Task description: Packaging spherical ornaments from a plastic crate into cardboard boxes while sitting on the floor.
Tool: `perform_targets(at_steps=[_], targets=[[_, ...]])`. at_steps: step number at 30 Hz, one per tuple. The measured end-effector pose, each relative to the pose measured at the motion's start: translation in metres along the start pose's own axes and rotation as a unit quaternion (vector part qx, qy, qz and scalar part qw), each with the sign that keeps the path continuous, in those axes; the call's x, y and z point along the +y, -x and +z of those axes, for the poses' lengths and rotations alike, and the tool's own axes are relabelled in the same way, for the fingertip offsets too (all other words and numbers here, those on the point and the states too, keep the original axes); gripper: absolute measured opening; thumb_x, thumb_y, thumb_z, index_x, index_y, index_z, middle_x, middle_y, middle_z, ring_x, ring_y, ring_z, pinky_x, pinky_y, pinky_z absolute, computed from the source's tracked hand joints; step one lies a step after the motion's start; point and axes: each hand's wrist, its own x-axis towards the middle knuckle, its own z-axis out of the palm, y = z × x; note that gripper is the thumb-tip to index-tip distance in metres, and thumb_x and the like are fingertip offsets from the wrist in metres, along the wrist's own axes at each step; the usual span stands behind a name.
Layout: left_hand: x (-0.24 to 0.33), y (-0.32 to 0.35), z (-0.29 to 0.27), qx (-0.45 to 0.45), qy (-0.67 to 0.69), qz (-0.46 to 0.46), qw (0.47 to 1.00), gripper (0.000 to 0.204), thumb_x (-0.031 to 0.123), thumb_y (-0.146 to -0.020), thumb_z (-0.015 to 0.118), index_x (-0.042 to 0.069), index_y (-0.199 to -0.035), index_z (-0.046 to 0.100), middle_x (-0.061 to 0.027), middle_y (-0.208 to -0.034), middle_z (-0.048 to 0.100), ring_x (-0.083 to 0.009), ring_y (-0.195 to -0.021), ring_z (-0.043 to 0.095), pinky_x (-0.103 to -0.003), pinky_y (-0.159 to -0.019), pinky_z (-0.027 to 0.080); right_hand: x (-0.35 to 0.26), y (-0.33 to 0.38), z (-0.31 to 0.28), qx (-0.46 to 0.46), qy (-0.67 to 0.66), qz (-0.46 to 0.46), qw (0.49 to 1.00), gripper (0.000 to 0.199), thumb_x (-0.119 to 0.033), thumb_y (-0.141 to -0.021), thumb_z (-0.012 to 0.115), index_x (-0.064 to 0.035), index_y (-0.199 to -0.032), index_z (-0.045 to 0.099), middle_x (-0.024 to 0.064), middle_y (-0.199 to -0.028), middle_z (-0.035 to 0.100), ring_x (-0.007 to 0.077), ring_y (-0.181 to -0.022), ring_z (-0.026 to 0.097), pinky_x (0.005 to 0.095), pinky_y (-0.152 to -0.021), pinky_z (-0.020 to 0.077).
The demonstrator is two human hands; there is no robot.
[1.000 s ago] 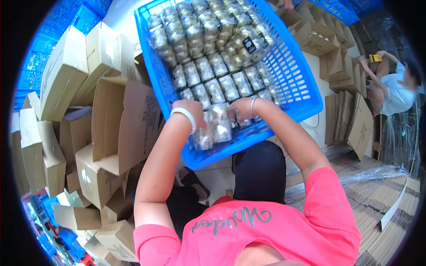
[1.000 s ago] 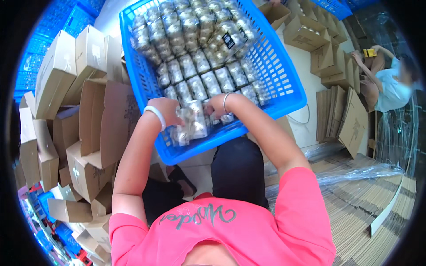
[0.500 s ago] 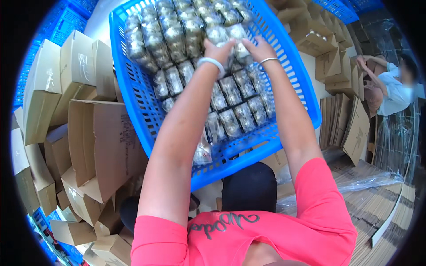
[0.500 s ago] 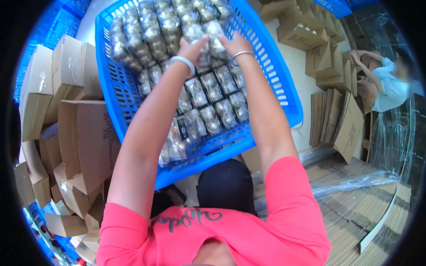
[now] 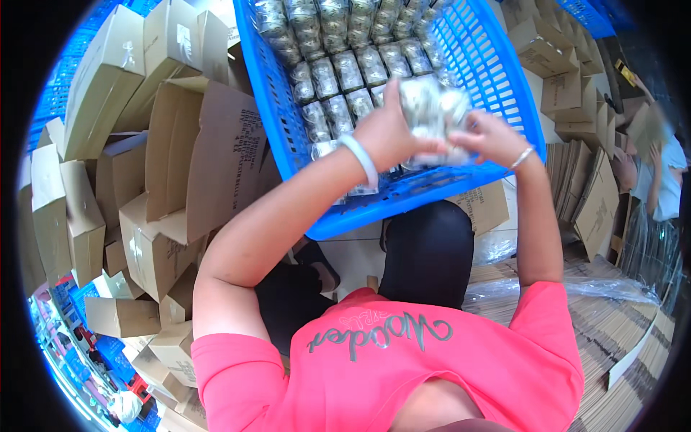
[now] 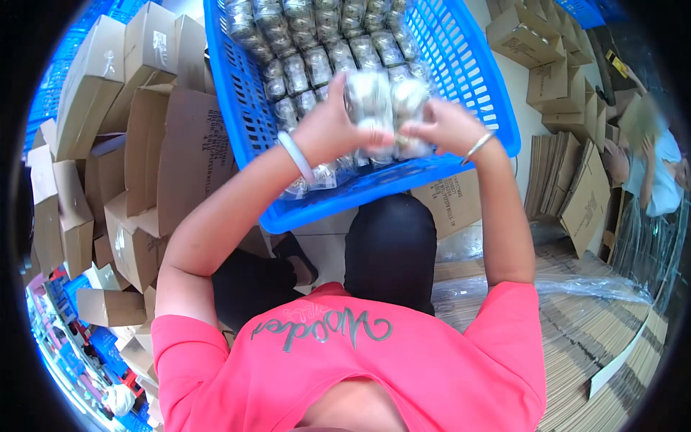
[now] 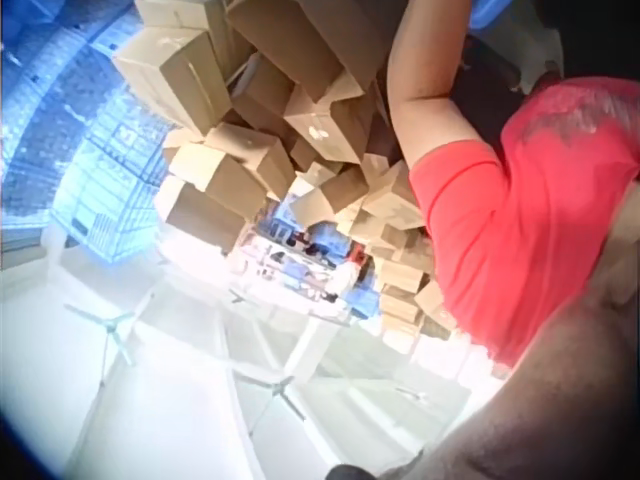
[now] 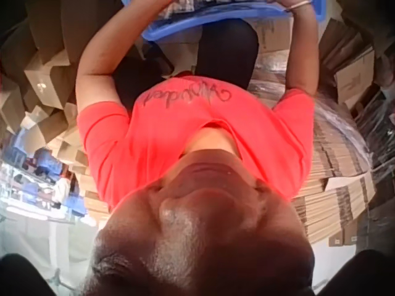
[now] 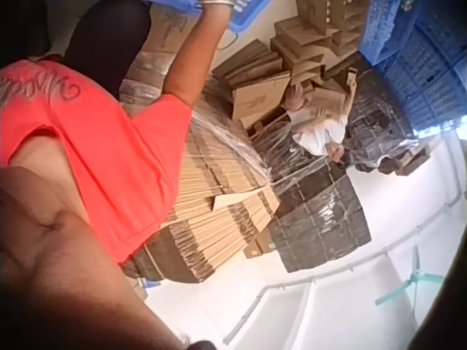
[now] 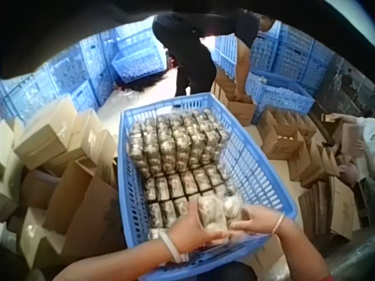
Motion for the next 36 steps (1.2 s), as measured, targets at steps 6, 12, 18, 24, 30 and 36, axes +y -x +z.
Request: perform_targets(at_steps=[6, 12, 18, 24, 30, 36], targets=[[-0.015, 0.030, -0.021, -0.019, -0.430, 0.002, 0.903, 0.070, 0.042, -0.061, 0.073, 0.012, -0.118, 0.046, -0.0174, -0.130, 0.037, -0.0344, -0.124, 0.028, -0.050, -0.092, 0.030, 0.028, -0.042, 0.028, -0.013, 0.235, -0.045, 0.971, 0.081, -0.033, -0.066, 0.073, -0.0026, -0.130, 0.032, 0.0216, -0.111, 0.054, 0.0290, -0.100, 0.055, 0.0355, -0.085, 0.0444], [-0.079, 0.022, -0.031, -0.108, -0.109, -0.176, 0.972, 0.065, 0.045, -0.073, 0.063, 0.009, -0.123, 0.044, -0.0166, -0.117, 0.052, -0.0309, -0.109, 0.048, -0.036, -0.092, 0.039, -0.025, -0.064, 0.022, -0.141, 0.020, 0.036, 0.989, 0.074, -0.045, -0.071, 0.067, -0.0158, -0.132, 0.035, 0.0143, -0.123, 0.047, 0.0236, -0.102, 0.052, 0.0384, -0.071, 0.0491], [-0.092, 0.008, -0.027, -0.147, 0.025, -0.200, 0.968, 0.059, 0.045, -0.077, 0.058, 0.007, -0.121, 0.047, -0.0112, -0.105, 0.059, -0.0201, -0.077, 0.058, -0.032, -0.070, 0.047, 0.004, -0.073, 0.049, -0.109, 0.084, -0.092, 0.986, 0.041, -0.041, -0.076, 0.063, -0.0133, -0.107, 0.060, 0.0130, -0.100, 0.061, 0.0236, -0.093, 0.057, 0.0337, -0.083, 0.0432], [-0.083, 0.007, -0.033, -0.237, -0.043, -0.193, 0.951, 0.060, 0.043, -0.081, 0.056, 0.007, -0.126, 0.042, -0.0105, -0.110, 0.057, -0.0177, -0.098, 0.052, -0.030, -0.079, 0.043, 0.009, -0.075, 0.062, -0.043, 0.144, -0.224, 0.963, 0.034, -0.033, -0.079, 0.060, -0.0162, -0.109, 0.060, 0.0148, -0.107, 0.056, 0.0270, -0.105, 0.048, 0.0363, -0.090, 0.0383], [-0.076, 0.020, -0.039, -0.048, 0.168, -0.329, 0.928, 0.085, 0.046, -0.070, 0.068, 0.006, -0.133, 0.029, -0.0171, -0.129, 0.039, -0.0309, -0.116, 0.041, -0.047, -0.092, 0.035, 0.005, -0.077, 0.051, -0.121, 0.025, -0.143, 0.982, 0.032, -0.029, -0.080, 0.059, -0.0094, -0.106, 0.060, 0.0126, -0.110, 0.054, 0.0264, -0.103, 0.048, 0.0332, -0.091, 0.0382], [-0.148, 0.029, 0.019, 0.043, 0.477, -0.396, 0.784, 0.076, 0.052, -0.076, 0.058, 0.000, -0.127, 0.035, -0.0203, -0.125, 0.043, -0.0282, -0.109, 0.047, -0.041, -0.094, 0.036, 0.009, -0.069, 0.037, -0.017, -0.219, 0.082, 0.972, 0.075, -0.061, -0.075, 0.050, -0.0132, -0.131, 0.035, 0.0152, -0.128, 0.040, 0.0240, -0.110, 0.044, 0.0376, -0.078, 0.0442]])
